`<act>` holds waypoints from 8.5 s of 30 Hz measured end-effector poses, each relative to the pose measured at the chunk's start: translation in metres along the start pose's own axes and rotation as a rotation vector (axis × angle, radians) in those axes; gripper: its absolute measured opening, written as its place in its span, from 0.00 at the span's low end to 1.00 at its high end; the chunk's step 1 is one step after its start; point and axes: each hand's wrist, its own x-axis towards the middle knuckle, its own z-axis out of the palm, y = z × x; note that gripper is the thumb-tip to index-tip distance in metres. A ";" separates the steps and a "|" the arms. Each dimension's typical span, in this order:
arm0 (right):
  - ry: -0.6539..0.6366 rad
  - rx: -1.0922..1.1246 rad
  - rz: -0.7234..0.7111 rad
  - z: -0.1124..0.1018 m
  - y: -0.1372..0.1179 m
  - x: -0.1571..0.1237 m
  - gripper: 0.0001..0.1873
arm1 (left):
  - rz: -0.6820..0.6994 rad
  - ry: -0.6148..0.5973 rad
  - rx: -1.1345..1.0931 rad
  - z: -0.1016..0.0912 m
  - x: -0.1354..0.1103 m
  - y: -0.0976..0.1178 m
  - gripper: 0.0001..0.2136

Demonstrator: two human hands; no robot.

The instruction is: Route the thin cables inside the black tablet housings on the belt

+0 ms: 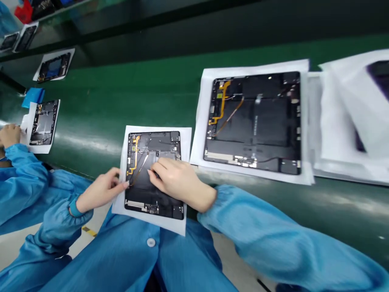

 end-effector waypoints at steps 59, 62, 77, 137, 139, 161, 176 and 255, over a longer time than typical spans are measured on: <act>-0.446 0.425 0.331 0.024 0.014 0.111 0.12 | 0.110 0.099 0.482 -0.028 0.083 0.021 0.04; -0.446 0.423 0.314 0.025 0.014 0.111 0.13 | 0.106 0.088 0.477 -0.030 0.084 0.022 0.04; -0.453 0.555 0.248 0.031 0.028 0.111 0.11 | 0.107 0.071 0.457 -0.034 0.084 0.024 0.04; -0.231 0.053 0.151 0.017 0.010 0.036 0.17 | 0.397 -0.037 0.404 -0.053 0.108 0.026 0.01; -0.233 0.056 0.157 0.018 0.010 0.037 0.17 | 0.365 -0.026 0.372 -0.051 0.107 0.026 0.01; -0.222 0.112 0.154 0.025 0.014 0.046 0.15 | 0.131 -0.004 0.087 -0.038 0.104 0.019 0.06; -0.219 0.117 0.113 0.030 0.014 0.047 0.14 | 0.048 -0.044 -0.067 -0.043 0.105 0.023 0.09; -0.113 -0.043 0.197 0.011 0.037 0.027 0.16 | 0.409 -0.064 0.814 -0.028 0.098 0.067 0.10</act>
